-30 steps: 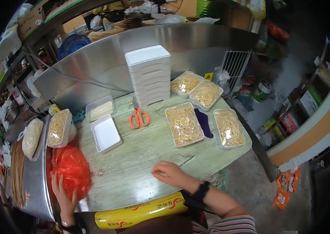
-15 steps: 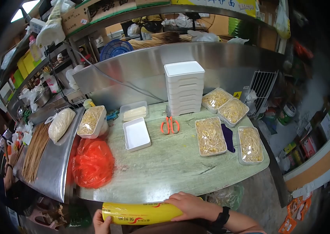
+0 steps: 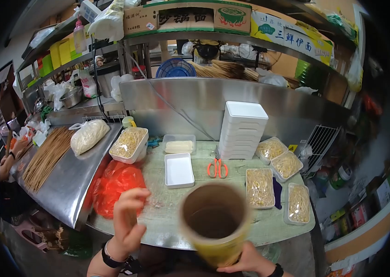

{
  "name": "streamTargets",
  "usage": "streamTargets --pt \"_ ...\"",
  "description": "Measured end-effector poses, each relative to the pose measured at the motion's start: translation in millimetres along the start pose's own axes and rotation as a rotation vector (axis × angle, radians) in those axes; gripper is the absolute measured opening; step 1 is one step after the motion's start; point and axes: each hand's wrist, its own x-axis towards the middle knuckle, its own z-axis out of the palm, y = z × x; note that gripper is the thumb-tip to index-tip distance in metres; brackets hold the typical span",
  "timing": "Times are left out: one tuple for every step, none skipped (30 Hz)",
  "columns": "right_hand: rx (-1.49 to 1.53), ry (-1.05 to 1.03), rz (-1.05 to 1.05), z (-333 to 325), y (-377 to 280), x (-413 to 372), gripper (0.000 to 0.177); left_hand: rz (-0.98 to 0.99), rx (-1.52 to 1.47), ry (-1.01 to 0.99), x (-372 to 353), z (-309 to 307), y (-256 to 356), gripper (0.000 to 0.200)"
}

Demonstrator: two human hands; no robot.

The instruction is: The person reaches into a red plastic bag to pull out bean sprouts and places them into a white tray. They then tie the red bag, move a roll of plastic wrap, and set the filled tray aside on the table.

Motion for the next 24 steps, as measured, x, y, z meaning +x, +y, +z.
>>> streamTargets --pt "0.107 0.140 0.000 -5.2 -14.4 9.8 0.080 -0.142 0.057 0.020 -6.4 -4.6 -25.1 0.036" --pt "0.177 0.190 0.003 -15.3 -26.4 22.4 0.084 -0.248 0.131 0.033 -14.7 -7.6 -53.0 0.034" --pt "0.263 0.255 0.014 -26.5 -18.1 35.0 0.086 -0.356 0.204 0.048 -24.5 -9.5 -80.4 0.032" --pt "0.209 0.306 -0.069 -37.0 -21.4 56.5 0.085 -0.359 0.194 0.052 -35.5 -12.4 -106.6 0.032" --pt "0.155 0.355 -0.158 -47.2 -27.5 83.3 0.083 -0.396 0.319 0.078 -46.6 -16.2 -131.8 0.030" --pt "0.126 0.389 -0.180 -56.3 -29.0 109.1 0.083 -0.430 0.445 0.103 -56.8 -19.4 -151.1 0.029" --pt "0.098 0.424 -0.203 -63.9 -26.8 135.1 0.083 -0.426 0.441 0.104 -69.8 -21.0 -165.1 0.029" --pt "0.086 0.470 -0.244 -70.8 -16.3 163.9 0.084 -0.495 0.451 0.078 -84.4 -21.5 -177.5 0.027" --pt "0.073 0.517 -0.287 -76.8 -3.6 192.9 0.086 -0.564 0.460 0.050 -93.7 -20.8 -186.7 0.026" --pt "0.067 0.519 -0.286 -79.8 6.9 219.3 0.086 -0.562 0.454 0.051 -96.8 -18.3 -188.1 0.026" --pt "-0.042 0.616 -0.360 -81.6 16.3 245.9 0.087 -0.490 0.496 -0.042 -96.3 -15.8 -184.4 0.025" --pt "-0.150 0.712 -0.434 -83.5 22.9 269.4 0.088 -0.416 0.537 -0.136 -95.1 -14.2 -182.1 0.024" --pt "-0.150 0.712 -0.433 -84.2 27.7 287.9 0.088 -0.416 0.537 -0.136 -96.6 -13.4 -182.0 0.024" --pt "-0.134 0.745 -0.412 -85.2 31.4 305.4 0.088 -0.453 0.486 -0.106 -97.3 -13.2 -182.9 0.022" --pt "-0.118 0.780 -0.391 -87.4 35.8 321.7 0.087 -0.487 0.436 -0.077 -96.7 -13.5 -184.5 0.020" --pt "-0.115 0.782 -0.391 -90.9 41.4 336.6 0.087 -0.486 0.438 -0.079 -96.1 -13.5 -185.7 0.020" --pt "-0.125 0.813 -0.358 -94.2 47.9 350.2 0.088 -0.473 0.473 -0.096 -95.9 -13.5 -186.6 0.019" --pt "-0.135 0.844 -0.322 -96.4 56.1 361.5 0.088 -0.461 0.508 -0.114 -95.6 -13.3 -186.4 0.018" --pt "-0.133 0.846 -0.318 -98.3 65.5 371.7 0.088 -0.465 0.510 -0.105 -94.6 -12.6 -185.4 0.017" --pt "-0.139 0.872 -0.277 -101.3 74.7 381.2 0.089 -0.466 0.509 -0.108 -94.4 -13.9 -185.7 0.017" --pt "-0.147 0.899 -0.238 -104.8 81.2 390.0 0.090 -0.466 0.506 -0.120 -93.5 -14.2 -186.7 0.018" --pt "-0.148 0.900 -0.235 -107.4 88.4 398.1 0.090 -0.468 0.502 -0.132 -92.4 -13.9 -186.5 0.019" --pt "-0.108 0.891 -0.247 -108.7 96.5 405.6 0.090 -0.492 0.502 -0.147 -91.1 -13.1 -184.5 0.019" --pt "-0.066 0.883 -0.260 -108.3 100.1 411.4 0.090 -0.496 0.501 -0.154 -86.2 -13.0 -181.8 0.019"
